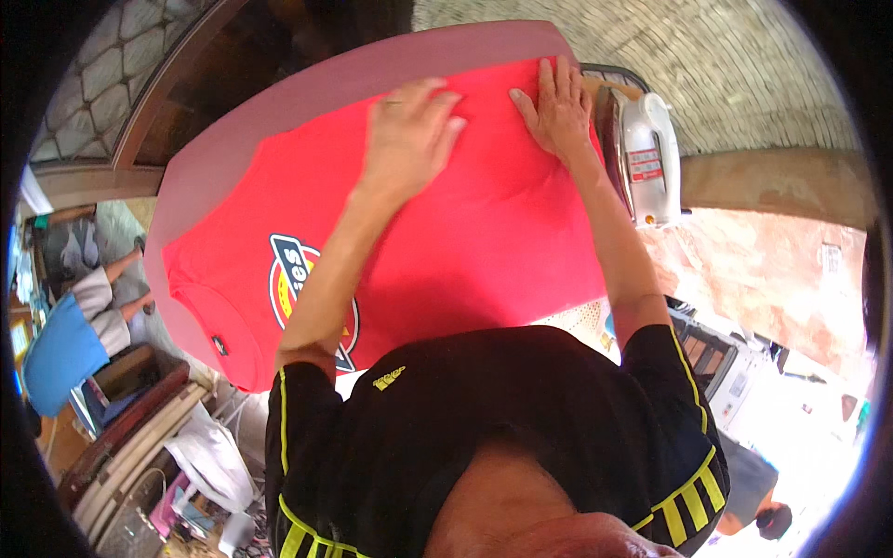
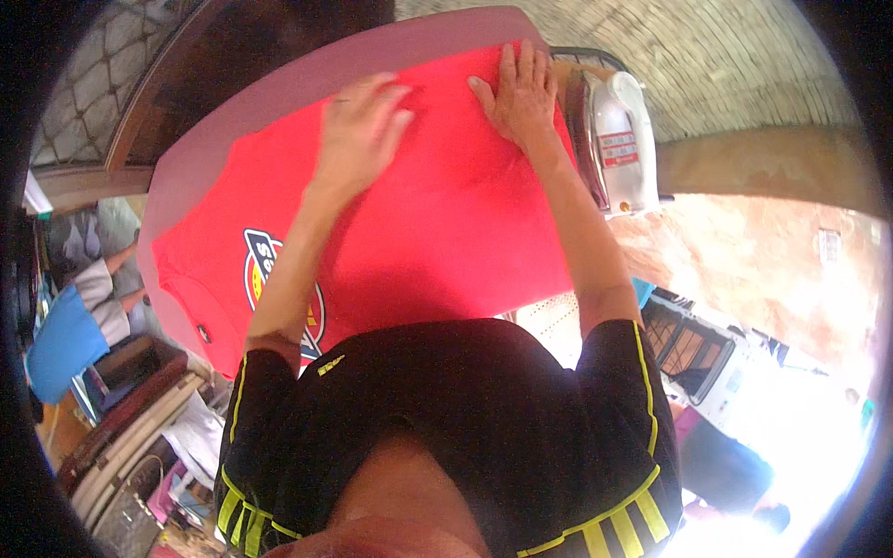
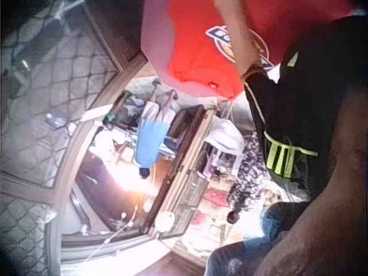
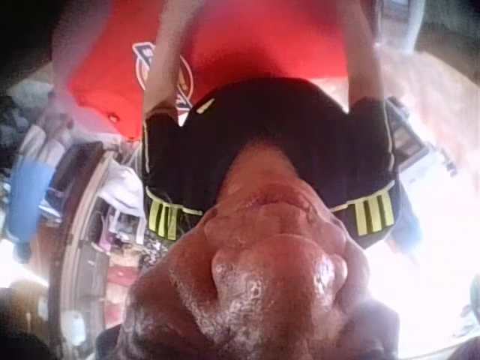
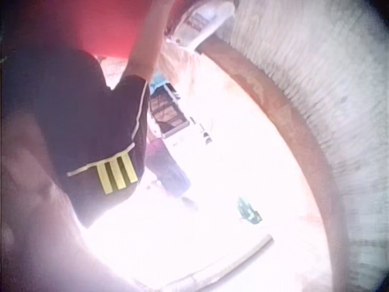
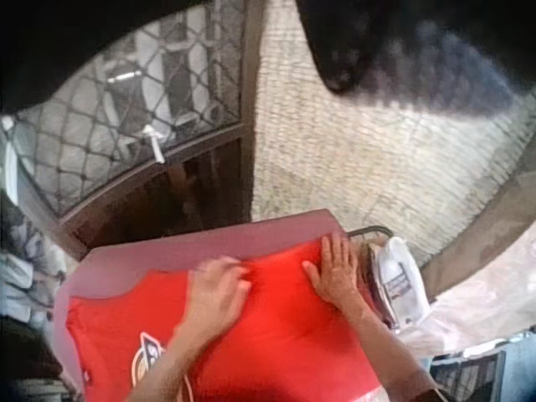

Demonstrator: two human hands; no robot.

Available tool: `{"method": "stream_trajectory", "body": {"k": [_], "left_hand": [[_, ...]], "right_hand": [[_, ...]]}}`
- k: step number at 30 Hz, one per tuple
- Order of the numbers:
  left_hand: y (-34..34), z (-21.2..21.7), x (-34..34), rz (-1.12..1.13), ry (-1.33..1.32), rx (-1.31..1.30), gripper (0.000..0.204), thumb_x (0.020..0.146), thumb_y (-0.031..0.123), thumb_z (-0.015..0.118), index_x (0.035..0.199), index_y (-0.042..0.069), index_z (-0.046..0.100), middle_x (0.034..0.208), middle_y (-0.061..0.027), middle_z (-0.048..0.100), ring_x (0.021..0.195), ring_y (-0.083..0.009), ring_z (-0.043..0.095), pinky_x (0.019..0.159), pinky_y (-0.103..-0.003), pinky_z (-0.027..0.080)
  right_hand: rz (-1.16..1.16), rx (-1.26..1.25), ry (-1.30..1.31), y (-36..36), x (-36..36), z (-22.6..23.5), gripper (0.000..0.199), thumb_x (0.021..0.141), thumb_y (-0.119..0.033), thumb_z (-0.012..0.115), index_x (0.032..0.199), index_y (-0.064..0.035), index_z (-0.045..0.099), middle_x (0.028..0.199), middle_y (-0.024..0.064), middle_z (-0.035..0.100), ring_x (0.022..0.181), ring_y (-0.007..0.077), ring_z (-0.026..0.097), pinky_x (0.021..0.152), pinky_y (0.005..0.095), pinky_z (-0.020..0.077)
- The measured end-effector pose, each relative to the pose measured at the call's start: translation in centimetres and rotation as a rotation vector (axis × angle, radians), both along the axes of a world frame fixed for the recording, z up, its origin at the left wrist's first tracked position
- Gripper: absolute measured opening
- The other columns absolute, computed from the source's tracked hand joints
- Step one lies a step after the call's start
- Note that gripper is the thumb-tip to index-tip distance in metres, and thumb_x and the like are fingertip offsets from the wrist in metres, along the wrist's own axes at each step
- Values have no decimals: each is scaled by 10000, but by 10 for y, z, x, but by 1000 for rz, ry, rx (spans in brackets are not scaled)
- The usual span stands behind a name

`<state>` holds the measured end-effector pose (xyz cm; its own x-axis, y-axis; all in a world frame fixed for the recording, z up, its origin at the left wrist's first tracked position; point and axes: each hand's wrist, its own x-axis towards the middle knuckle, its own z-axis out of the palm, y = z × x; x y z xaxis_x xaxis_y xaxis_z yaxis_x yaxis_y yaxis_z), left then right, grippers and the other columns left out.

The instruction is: The person irons a red Dickies t-shirt on a pink ironing board. They smooth the fabric with their hands, use a white steam iron to press the front and back of the shirt, and flip the garment to ensure all areas are wrinkle-free.

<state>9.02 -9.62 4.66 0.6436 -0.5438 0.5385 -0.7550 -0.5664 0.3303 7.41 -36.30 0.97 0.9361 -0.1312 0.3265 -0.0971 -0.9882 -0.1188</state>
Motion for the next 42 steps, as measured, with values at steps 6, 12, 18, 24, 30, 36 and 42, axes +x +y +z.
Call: {"method": "stream_trajectory", "body": {"k": [6, 12, 18, 24, 30, 36, 42], "left_hand": [[-28, -41, 11, 169, 3, 435, 693, 961, 594, 417, 1516, 184, 358, 1601, -61, 281, 1471, -343, 247, 1176, -564, 177], [-31, -40, 12, 153, 9, 459, 694, 956, 593, 429, 1521, 197, 358, 1616, -51, 259, 1483, -339, 230, 1180, -563, 176], [-29, -43, 15, 153, 3, 461, 701, 951, 609, 415, 1522, 206, 360, 1610, -39, 273, 1486, -331, 224, 1187, -560, 170], [-27, -47, 16, 174, -7, 467, 696, 955, 625, 383, 1522, 223, 366, 1613, -33, 270, 1483, -324, 237, 1195, -550, 167], [-28, -51, 18, 135, -1, 401, 708, 957, 608, 409, 1524, 187, 360, 1611, -55, 266, 1486, -342, 215, 1182, -576, 151], [-28, -51, 18, 154, -16, 412, 703, 965, 600, 410, 1525, 180, 357, 1611, -51, 269, 1485, -338, 218, 1178, -579, 168], [-32, -54, 20, 167, -11, 413, 715, 975, 637, 349, 1526, 182, 348, 1602, -35, 297, 1476, -315, 260, 1181, -578, 186]], "right_hand": [[143, 227, -199, -55, -82, 104, 502, 911, -262, 668, 1312, 15, 546, 1380, 264, 509, 1264, 433, 497, 1066, 461, 404], [-62, 357, -152, -113, -128, 73, 386, 945, -277, 637, 1180, 25, 590, 1003, 263, 653, 924, 410, 644, 802, 464, 509], [-301, 688, 197, -135, -118, 82, 368, 970, -354, 606, 1000, 12, 581, 773, 192, 636, 720, 250, 623, 675, 387, 496], [-232, 598, 183, -101, -150, 134, 357, 966, -356, 606, 1038, -6, 602, 799, 205, 656, 692, 274, 625, 644, 394, 485], [-194, 605, 40, -13, -179, 102, 345, 948, -299, 630, 1124, -7, 577, 877, 254, 673, 806, 364, 687, 706, 452, 518], [-119, 630, -67, 22, -123, 80, 353, 951, -294, 617, 1111, 16, 558, 878, 281, 665, 831, 447, 668, 711, 474, 507], [-49, 68, -117, -53, 25, 60, 335, 977, -304, 551, 1058, 18, 595, 879, 230, 638, 778, 397, 626, 706, 475, 483]]}}
